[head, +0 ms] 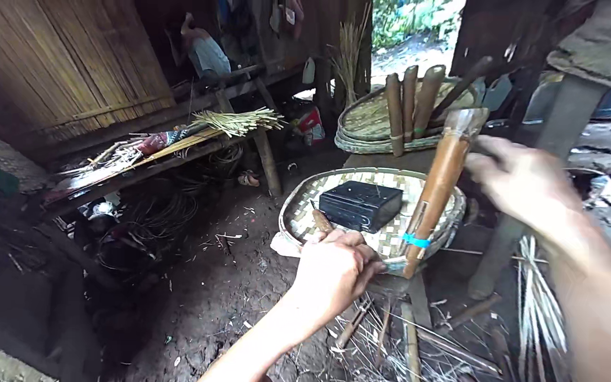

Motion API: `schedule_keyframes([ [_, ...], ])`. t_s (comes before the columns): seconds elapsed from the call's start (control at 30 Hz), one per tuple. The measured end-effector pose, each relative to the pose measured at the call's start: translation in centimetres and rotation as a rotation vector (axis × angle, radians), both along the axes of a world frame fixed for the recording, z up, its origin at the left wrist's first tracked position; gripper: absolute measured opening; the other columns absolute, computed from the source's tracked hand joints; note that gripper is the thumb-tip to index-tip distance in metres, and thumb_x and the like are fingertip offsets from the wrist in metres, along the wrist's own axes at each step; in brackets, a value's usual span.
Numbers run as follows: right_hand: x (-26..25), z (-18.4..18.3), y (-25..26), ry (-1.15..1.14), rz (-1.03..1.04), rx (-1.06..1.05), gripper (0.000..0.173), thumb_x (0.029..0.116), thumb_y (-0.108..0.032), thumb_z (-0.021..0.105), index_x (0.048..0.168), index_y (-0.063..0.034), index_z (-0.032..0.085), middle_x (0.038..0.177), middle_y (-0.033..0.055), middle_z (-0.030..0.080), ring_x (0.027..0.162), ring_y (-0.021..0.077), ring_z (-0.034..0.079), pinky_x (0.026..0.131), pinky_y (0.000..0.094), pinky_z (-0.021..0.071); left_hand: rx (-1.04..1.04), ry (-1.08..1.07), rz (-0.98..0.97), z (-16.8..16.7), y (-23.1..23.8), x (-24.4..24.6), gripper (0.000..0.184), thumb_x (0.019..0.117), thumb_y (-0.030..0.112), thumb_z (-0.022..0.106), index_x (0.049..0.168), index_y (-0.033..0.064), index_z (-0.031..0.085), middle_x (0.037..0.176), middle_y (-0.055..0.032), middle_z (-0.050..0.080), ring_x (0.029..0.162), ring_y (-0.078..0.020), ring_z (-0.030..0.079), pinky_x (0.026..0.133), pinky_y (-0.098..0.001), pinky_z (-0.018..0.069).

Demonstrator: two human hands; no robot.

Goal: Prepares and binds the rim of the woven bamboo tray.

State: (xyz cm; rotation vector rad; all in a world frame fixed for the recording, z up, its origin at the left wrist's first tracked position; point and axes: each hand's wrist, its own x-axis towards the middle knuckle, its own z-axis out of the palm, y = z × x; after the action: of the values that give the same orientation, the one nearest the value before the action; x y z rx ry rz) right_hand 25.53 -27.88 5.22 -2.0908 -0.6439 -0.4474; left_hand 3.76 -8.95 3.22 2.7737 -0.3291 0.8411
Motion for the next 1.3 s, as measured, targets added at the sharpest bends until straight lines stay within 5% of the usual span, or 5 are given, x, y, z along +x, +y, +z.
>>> schedule_keyframes([
  [0.13,-5.4,-2.8,-3.3,-0.019,0.374,0.559,0.028,0.1076,-0.04,0.038,0.119,-0.0193,0.054,0.087,-0.0128,0.065,0.056,-0.0021,0.059,0.05,0.0172,0.0525,-0.121,0.241,-0.016,1.5,0.4,0.4,0.027,0.1008,0.025,0.063,0.094,0.0019,0.076,0.091,-0.0107,0.071,0.086,-0.0229,0.067,0.08,-0.0451,0.0512],
  [0.37,-12.1,-4.3,-2.6,0.097,0.52,0.24,0.047,0.1034,-0.024,0.048,0.15,-0.0214,0.048,0.086,-0.0057,0.068,0.062,0.0002,0.062,0.053,0.0167,0.053,-0.292,0.212,-0.009,1.2,1.7,-0.4,0.017,0.0982,0.017,0.068,0.096,0.0019,0.076,0.095,-0.0075,0.072,0.081,-0.0139,0.068,0.077,-0.0347,0.0577],
  [0.53,-13.8,-4.9,-2.5,-0.359,0.243,-0.092,0.04,0.1026,-0.015,0.058,0.142,-0.0196,0.064,0.105,0.013,0.071,0.082,0.0299,0.069,0.062,0.049,0.0526,-0.115,-0.016,0.193,1.2,4.4,-2.5,0.02,0.1,0.023,0.066,0.101,0.0051,0.076,0.098,-0.0088,0.071,0.085,-0.0214,0.069,0.078,-0.0471,0.0575],
  [0.87,-16.1,-6.9,1.1,-0.695,-0.084,-0.374,0.043,0.093,0.005,0.059,0.127,-0.0175,0.074,0.09,0.0183,0.06,0.072,0.0331,0.059,0.056,0.0395,0.0392,0.145,0.073,-0.05,0.1,2.6,0.3,0.091,0.0736,0.029,0.091,0.148,0.0014,0.048,0.157,-0.0188,0.044,0.143,-0.0364,0.044,0.119,-0.0542,0.0332],
  [1.3,-17.4,-9.7,0.3,-0.549,-0.129,-0.333,0.054,0.0953,-0.001,0.055,0.141,-0.0293,0.065,0.096,0.0185,0.058,0.074,0.0333,0.058,0.05,0.0362,0.0359,0.143,0.064,-0.192,-0.6,2.6,1.3,0.091,0.076,0.022,0.089,0.151,-0.0021,0.042,0.148,-0.0141,0.056,0.138,-0.0267,0.052,0.118,-0.0444,0.0343],
])
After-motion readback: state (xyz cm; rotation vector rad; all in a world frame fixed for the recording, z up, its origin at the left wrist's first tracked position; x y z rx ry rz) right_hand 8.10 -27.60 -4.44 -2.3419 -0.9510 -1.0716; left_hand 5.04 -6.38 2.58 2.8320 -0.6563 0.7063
